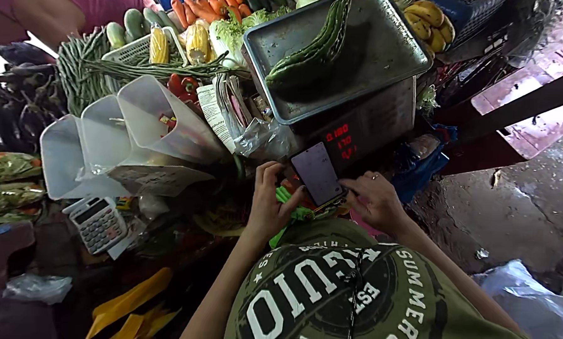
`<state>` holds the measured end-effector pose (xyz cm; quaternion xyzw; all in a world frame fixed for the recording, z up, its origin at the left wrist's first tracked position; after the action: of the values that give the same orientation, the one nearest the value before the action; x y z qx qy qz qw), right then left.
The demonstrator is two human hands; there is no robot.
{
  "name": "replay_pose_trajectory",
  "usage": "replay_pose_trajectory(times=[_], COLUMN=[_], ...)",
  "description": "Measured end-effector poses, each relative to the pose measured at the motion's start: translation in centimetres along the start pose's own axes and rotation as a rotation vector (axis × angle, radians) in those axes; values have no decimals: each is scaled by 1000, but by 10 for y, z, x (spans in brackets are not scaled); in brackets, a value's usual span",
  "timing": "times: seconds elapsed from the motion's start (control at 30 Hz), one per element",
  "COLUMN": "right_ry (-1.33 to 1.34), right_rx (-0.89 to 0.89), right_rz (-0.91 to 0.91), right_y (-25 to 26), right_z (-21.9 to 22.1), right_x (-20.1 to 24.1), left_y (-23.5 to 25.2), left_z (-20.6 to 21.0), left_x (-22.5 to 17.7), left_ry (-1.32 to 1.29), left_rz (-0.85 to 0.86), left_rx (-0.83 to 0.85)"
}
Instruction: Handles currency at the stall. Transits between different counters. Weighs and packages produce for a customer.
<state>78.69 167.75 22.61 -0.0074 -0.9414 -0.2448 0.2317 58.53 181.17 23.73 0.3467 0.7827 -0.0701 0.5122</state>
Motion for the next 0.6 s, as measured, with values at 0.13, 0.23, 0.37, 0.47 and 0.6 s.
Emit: replay_pose_trajectory(times=[0.13, 0.23, 0.37, 0.47, 0.6], right_ry=[-13, -30, -68, -40, 2], right_rx=[-41, -22, -3, -4, -47], right_rz=[-87, -106, -112, -116, -132], right_y=[-23, -26, -21, -21, -23], right_z=[13, 16, 19, 17, 12], right_x=[9, 9, 5, 4, 5], left_y=[-18, -23, -25, -25, -26], left_z=[25, 39, 52, 55, 54], left_x=[11, 14, 17, 16, 15], left_ry=[-79, -91, -107, -102, -76], left_rz=[-41, -40, -16, -7, -19], left_rx=[-13, -5, -3, -9, -29])
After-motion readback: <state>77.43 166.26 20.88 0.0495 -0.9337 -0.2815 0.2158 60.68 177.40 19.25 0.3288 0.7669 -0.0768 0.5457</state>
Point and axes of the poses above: each hand's wrist, its own y-axis towards the middle knuckle, its own z-axis out of the palm, x = y × z, the point moved 7 cm from there along y, towards the middle knuckle, and after that the axes turned 10 degrees about -y, right-handed, at the moved point
